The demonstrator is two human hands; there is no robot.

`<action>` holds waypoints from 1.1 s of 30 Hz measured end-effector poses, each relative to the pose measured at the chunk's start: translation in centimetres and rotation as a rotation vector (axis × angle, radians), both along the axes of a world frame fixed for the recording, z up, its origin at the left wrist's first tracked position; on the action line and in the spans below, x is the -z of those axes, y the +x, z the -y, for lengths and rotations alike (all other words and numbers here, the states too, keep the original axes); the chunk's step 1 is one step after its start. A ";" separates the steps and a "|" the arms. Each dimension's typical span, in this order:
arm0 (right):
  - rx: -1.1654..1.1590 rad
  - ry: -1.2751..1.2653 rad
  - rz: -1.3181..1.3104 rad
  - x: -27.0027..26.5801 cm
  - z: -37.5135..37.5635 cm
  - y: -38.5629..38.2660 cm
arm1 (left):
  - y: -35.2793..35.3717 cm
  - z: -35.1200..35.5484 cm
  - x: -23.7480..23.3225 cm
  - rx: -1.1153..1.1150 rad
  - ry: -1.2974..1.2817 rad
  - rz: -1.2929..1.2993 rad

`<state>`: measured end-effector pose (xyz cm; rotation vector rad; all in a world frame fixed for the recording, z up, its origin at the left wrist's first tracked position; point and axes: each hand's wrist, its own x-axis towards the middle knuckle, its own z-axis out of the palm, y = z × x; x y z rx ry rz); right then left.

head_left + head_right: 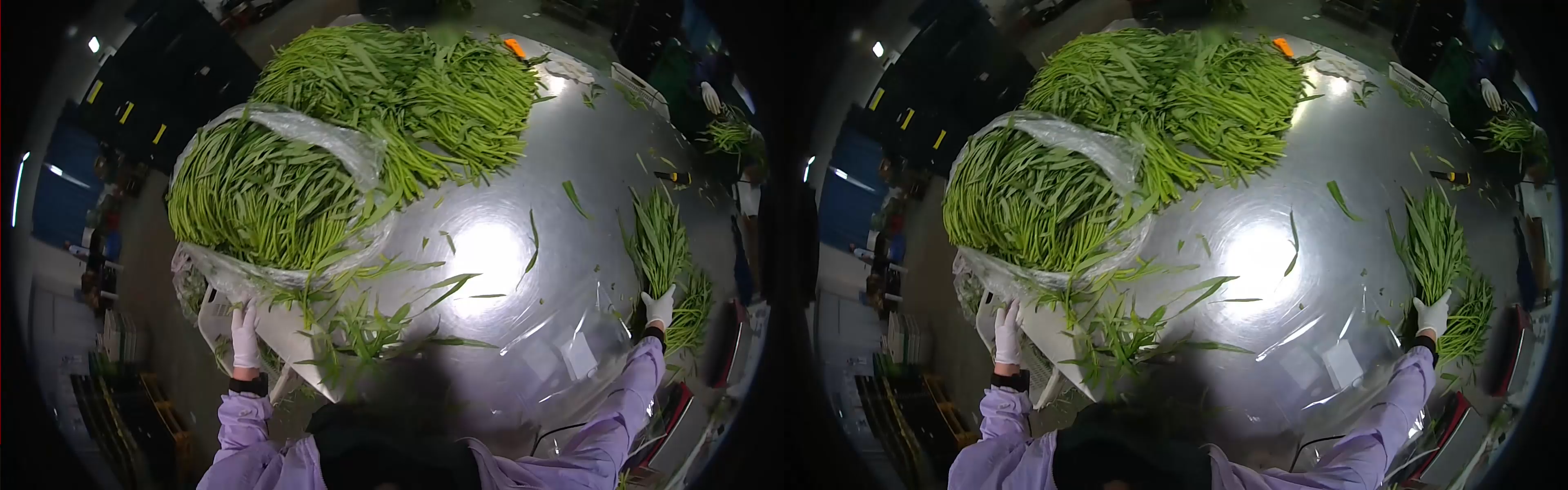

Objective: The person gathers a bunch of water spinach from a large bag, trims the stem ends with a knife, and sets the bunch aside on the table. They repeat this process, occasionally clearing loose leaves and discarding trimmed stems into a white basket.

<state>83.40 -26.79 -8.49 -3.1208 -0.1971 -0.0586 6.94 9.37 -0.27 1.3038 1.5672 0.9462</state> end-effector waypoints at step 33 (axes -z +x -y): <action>-0.675 0.392 -0.219 -0.7 -16.7 -48.1 | 5.3 10.5 9.7 1.623 0.744 -0.607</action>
